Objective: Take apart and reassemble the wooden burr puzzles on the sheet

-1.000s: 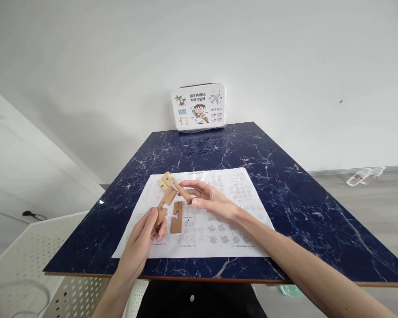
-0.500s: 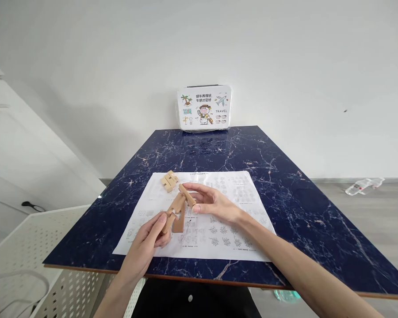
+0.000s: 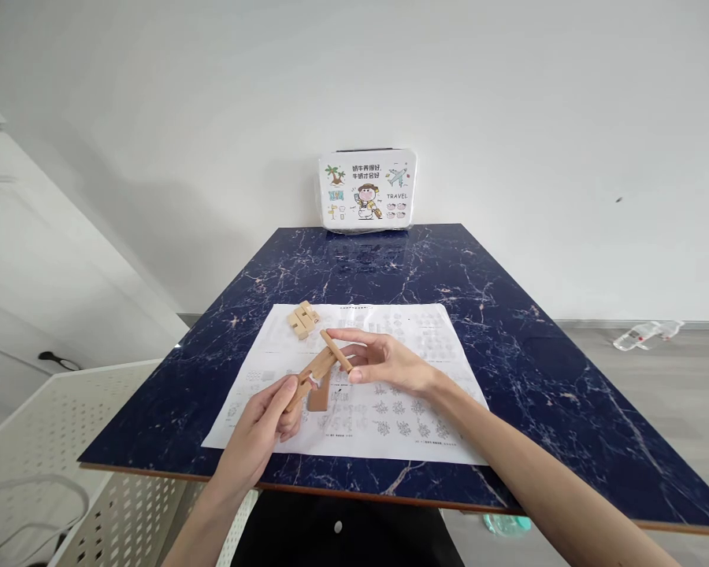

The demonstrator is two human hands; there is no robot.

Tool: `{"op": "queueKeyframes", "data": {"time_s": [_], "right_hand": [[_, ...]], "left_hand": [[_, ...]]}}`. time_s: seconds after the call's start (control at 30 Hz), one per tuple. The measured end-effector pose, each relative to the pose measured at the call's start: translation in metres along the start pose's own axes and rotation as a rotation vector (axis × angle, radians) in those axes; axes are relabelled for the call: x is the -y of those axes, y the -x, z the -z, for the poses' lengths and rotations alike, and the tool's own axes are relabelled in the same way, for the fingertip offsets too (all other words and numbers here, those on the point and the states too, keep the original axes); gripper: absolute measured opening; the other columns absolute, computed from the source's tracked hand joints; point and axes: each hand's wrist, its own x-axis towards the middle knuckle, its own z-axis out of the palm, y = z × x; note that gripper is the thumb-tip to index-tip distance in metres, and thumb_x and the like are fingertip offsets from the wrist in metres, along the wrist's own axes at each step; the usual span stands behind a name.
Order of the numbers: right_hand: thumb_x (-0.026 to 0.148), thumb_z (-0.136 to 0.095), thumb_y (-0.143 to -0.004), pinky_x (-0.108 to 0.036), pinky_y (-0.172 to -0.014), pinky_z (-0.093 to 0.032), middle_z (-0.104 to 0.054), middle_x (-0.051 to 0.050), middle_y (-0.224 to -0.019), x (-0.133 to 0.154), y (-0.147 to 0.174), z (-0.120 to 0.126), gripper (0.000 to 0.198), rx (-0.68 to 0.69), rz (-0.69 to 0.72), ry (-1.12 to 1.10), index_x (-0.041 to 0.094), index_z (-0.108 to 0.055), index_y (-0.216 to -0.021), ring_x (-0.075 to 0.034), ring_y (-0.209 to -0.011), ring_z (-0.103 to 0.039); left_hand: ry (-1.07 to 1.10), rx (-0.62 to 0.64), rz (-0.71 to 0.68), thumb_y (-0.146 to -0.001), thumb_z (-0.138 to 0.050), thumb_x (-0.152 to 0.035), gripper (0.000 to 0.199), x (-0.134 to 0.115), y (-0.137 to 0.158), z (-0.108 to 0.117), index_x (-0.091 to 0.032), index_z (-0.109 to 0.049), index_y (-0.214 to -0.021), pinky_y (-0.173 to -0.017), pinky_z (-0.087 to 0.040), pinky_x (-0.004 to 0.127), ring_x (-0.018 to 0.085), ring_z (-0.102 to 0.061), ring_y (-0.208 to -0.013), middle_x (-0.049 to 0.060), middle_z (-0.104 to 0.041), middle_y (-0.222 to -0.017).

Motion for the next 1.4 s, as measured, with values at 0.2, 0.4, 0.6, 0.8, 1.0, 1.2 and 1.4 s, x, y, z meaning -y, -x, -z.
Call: {"op": "queueKeyframes", "data": {"time_s": [0.2,0.4,0.6,0.8,1.0,1.2,1.4], "right_hand": [[0.043,-0.092,-0.078,-0.060,-0.111,-0.049,-0.049,-0.007,-0.163,0.001,0.002,0.002,0.074,-0.016,0.006,0.051,0.039,-0.062,-0.146,-0.033,-0.136,-0.059],[0.037,-0.092,-0.079,-0.061,-0.112,-0.050,-0.040,-0.006,-0.169,0.003,0.004,0.004,0.074,0.009,0.010,0.088,0.041,-0.062,-0.147,-0.032,-0.134,-0.060],[0.036,-0.093,-0.078,-0.064,-0.118,-0.045,-0.044,-0.004,-0.165,0.008,0.004,0.002,0.075,0.011,0.052,0.178,0.044,-0.062,-0.145,-0.032,-0.141,-0.056],[0.038,-0.094,-0.076,-0.064,-0.117,-0.046,-0.041,-0.005,-0.167,0.003,0.005,0.004,0.079,0.019,0.055,0.197,0.044,-0.060,-0.147,-0.034,-0.141,-0.056],[0.034,-0.095,-0.076,-0.066,-0.124,-0.035,-0.044,-0.004,-0.166,0.002,0.006,0.007,0.079,0.023,0.090,0.170,0.045,-0.061,-0.146,-0.032,-0.146,-0.052],[0.037,-0.096,-0.073,-0.063,-0.120,-0.042,-0.057,-0.009,-0.155,0.005,0.004,-0.004,0.085,0.125,0.018,0.151,0.037,-0.059,-0.149,-0.032,-0.138,-0.060],[0.035,-0.099,-0.069,-0.063,-0.121,-0.039,-0.063,-0.011,-0.150,0.003,-0.001,-0.015,0.098,0.136,-0.007,0.081,0.033,-0.052,-0.155,-0.033,-0.137,-0.061]], "left_hand": [[0.013,0.022,0.020,-0.097,-0.059,-0.066,0.051,-0.002,0.000,0.001,-0.021,-0.045,-0.080,-0.052,-0.020,0.027,0.009,-0.016,-0.054,-0.009,-0.019,-0.063],[0.008,0.044,0.017,-0.098,-0.058,-0.066,0.051,-0.002,0.000,0.000,-0.021,-0.041,-0.078,-0.051,-0.020,0.027,0.008,-0.017,-0.054,-0.009,-0.020,-0.063],[-0.058,0.049,0.039,-0.100,-0.054,-0.065,0.048,-0.005,0.003,0.000,-0.021,-0.046,-0.081,-0.053,-0.021,0.028,0.010,-0.017,-0.055,-0.008,-0.021,-0.066],[-0.038,0.072,0.031,-0.100,-0.055,-0.064,0.049,-0.003,0.003,0.000,-0.021,-0.043,-0.079,-0.052,-0.021,0.027,0.010,-0.017,-0.056,-0.008,-0.022,-0.066],[-0.061,0.074,0.017,-0.102,-0.054,-0.063,0.047,-0.003,0.003,-0.001,-0.020,-0.048,-0.081,-0.052,-0.021,0.027,0.010,-0.017,-0.055,-0.008,-0.021,-0.065],[-0.108,0.118,0.041,-0.102,-0.053,-0.061,0.047,-0.006,0.002,-0.004,-0.021,-0.045,-0.081,-0.050,-0.018,0.027,0.009,-0.016,-0.054,-0.008,-0.022,-0.066],[-0.071,0.121,0.027,-0.102,-0.053,-0.063,0.045,-0.004,0.000,-0.005,-0.020,-0.050,-0.089,-0.050,-0.018,0.027,0.009,-0.015,-0.054,-0.009,-0.020,-0.067]]}}
